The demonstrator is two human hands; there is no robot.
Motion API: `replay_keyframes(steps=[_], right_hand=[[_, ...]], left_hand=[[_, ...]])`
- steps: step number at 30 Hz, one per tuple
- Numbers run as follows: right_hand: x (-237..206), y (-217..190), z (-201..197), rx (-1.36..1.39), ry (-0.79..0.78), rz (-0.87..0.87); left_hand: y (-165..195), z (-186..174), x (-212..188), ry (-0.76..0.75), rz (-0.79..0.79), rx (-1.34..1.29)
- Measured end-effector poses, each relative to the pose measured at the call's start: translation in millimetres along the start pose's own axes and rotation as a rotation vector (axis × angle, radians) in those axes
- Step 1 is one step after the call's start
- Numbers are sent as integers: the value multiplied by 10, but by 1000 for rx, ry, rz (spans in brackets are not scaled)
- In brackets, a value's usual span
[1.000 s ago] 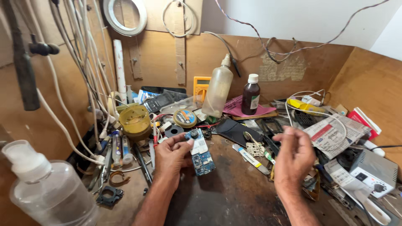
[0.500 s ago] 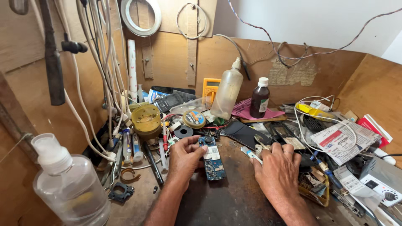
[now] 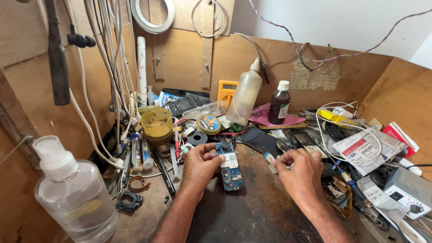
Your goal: The person handles a small circuit board, repeatedly peeling and reapplying a white label or sticker on its surface. They then place the board into a black plastic housing and press the halves together. The work occurs on a cluttered bench with tools and electronic parts visible.
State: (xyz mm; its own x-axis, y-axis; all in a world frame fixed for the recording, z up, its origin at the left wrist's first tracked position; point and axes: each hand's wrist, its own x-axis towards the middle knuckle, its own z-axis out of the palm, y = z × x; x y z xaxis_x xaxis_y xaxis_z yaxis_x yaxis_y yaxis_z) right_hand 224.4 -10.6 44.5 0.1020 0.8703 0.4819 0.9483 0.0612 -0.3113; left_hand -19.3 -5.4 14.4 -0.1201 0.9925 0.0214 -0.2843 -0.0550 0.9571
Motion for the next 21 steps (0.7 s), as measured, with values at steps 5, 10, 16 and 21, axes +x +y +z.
replay_keyframes(steps=[5, 10, 16, 21], right_hand=[[113, -74, 143, 310, -129, 102], [73, -51, 89, 69, -49, -5], [-28, -124, -4, -171, -57, -47], [24, -196, -28, -181, -164, 45]], left_hand=[[27, -5, -2, -13, -22, -85], [81, -3, -8, 13, -51, -76], [107, 39, -21, -11, -64, -55], [126, 27, -50, -58, -85, -52]])
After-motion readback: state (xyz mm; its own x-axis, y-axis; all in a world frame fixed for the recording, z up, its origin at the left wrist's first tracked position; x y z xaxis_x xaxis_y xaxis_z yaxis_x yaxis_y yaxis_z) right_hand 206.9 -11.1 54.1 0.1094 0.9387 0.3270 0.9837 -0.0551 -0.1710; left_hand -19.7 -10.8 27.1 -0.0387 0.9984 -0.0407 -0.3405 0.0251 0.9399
